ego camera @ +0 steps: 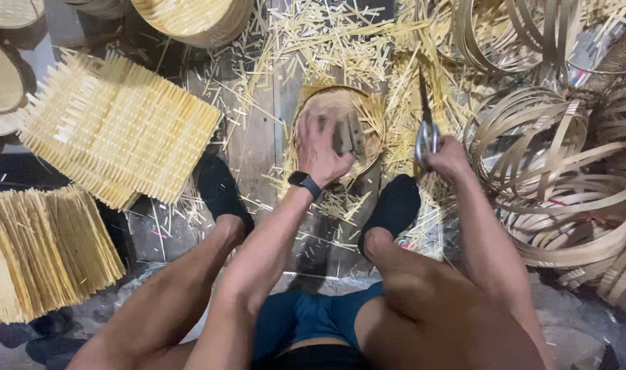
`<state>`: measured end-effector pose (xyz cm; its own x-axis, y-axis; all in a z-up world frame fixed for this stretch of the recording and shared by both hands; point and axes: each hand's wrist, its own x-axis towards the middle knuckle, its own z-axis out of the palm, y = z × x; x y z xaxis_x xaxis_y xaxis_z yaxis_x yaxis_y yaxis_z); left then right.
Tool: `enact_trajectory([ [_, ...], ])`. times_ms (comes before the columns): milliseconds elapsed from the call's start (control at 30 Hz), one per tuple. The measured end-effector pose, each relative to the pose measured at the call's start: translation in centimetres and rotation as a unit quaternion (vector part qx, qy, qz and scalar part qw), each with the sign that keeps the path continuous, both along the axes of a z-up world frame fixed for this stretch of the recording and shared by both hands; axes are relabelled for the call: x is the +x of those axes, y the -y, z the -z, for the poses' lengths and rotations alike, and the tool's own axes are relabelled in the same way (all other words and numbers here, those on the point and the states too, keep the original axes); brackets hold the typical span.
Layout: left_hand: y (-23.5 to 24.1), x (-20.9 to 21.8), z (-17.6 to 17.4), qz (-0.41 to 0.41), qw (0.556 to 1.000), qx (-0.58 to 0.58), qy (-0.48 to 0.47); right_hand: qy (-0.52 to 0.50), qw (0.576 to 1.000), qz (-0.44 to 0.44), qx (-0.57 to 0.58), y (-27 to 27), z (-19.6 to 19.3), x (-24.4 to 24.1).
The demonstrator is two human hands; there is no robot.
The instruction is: The person sits on the floor and repeatedly assembles small round bamboo trays. They place a woven bamboo mat over a circular frame, press it down, and trim the excess with scissors. The finished trays are stacked nearby.
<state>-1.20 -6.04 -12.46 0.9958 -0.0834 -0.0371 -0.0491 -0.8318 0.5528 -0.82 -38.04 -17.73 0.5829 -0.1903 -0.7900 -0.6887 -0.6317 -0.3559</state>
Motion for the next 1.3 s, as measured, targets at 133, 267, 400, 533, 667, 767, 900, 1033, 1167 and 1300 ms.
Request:
enact_trajectory([
  [133,3.3,-0.5,-1.2,-0.078,0.995,-0.018,-0.053,-0.011,0.983,0.121,0.136,-2.4,-6.5,-2.6],
  [267,2.6,-1.1,-1.0,-0.015,0.998,-0.01,-0.06,0.224,0.943,0.13,0.21,-4.8,-10.7,-4.2],
  [400,2.0,-1.4,-0.7,0.016,0.997,0.021,-0.071,0.382,0.877,0.158,0.244,-10.1,-11.7,-4.7],
  [533,1.9,-1.5,-0.1,0.022,0.997,0.022,-0.068,-0.018,0.926,0.205,0.318,-10.6,-10.3,-2.7],
  [667,2.2,-1.5,0.3,-0.002,0.999,0.008,-0.049,0.097,0.957,0.132,0.24,-8.0,-9.5,-3.0],
  [767,2.7,-2.2,0.7,-0.026,1.0,0.005,-0.015,0.176,0.983,-0.028,0.038,-4.9,-8.1,-3.4],
  [900,2.2,-1.7,0.9,0.048,0.998,0.031,-0.025,0.32,0.915,-0.229,-0.087,-1.5,-5.8,-2.6],
  [1033,1.0,-1.4,0.6,0.157,0.987,-0.006,-0.029,0.287,0.875,-0.347,-0.176,-2.1,-4.2,0.2],
  [1167,0.7,-1.2,0.2,0.178,0.984,0.012,-0.017,0.136,0.913,-0.336,-0.185,-2.5,-4.1,1.2],
  [1300,0.9,-1.5,0.6,0.109,0.993,-0.05,0.025,0.265,0.849,-0.394,-0.231,-0.7,-3.2,0.6],
])
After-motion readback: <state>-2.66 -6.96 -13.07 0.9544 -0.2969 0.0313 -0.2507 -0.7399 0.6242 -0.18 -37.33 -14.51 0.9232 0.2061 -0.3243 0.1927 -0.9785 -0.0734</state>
